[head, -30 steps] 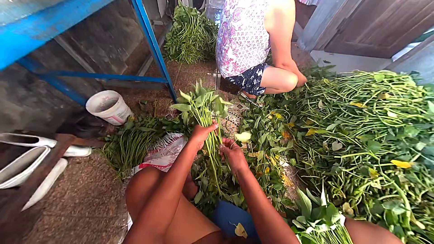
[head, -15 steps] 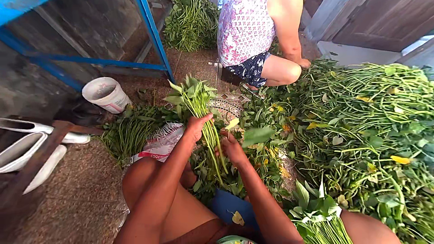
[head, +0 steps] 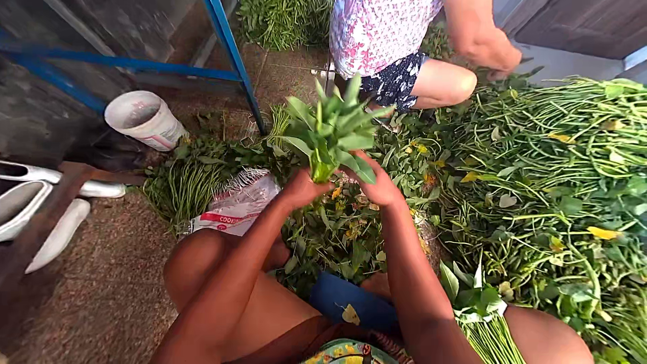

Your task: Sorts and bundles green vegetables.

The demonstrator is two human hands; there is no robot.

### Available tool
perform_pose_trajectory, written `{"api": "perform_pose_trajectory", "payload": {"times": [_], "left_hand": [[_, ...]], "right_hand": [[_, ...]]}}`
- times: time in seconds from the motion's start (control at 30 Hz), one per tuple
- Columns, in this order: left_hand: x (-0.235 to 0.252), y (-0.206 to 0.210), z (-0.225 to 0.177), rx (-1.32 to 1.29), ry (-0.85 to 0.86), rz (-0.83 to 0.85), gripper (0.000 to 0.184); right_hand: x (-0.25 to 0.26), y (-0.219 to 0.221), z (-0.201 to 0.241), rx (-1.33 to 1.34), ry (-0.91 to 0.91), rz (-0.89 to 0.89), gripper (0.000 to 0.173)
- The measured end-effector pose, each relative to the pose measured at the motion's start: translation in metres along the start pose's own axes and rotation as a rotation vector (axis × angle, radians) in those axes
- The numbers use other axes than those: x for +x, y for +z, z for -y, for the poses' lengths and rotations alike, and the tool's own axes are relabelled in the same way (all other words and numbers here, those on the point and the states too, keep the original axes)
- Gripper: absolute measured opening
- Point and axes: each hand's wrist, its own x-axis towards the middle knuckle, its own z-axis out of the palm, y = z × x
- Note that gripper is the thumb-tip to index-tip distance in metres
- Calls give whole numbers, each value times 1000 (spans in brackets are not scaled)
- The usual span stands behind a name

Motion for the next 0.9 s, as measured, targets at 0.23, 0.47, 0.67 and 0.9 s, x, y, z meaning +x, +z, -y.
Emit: {"api": "perform_pose_trajectory", "payload": {"times": [0.23,0.47,0.67,0.9], "left_hand": [[10,-3,-2,-530,-106,52,22],[19,-31,-19,-663,-56,-262,21],[27,-26,-15,-571,-61,-385,14],[34,-4,-11,-372,-198,-385,13]], "right_hand": [[52,20,-152,178,489,-90,41],[-47,93,-261,-184,1048,129,58],[-45,57,-185,-384,925,-452,39],[-28,28,-122,-37,551,-686,31]]}}
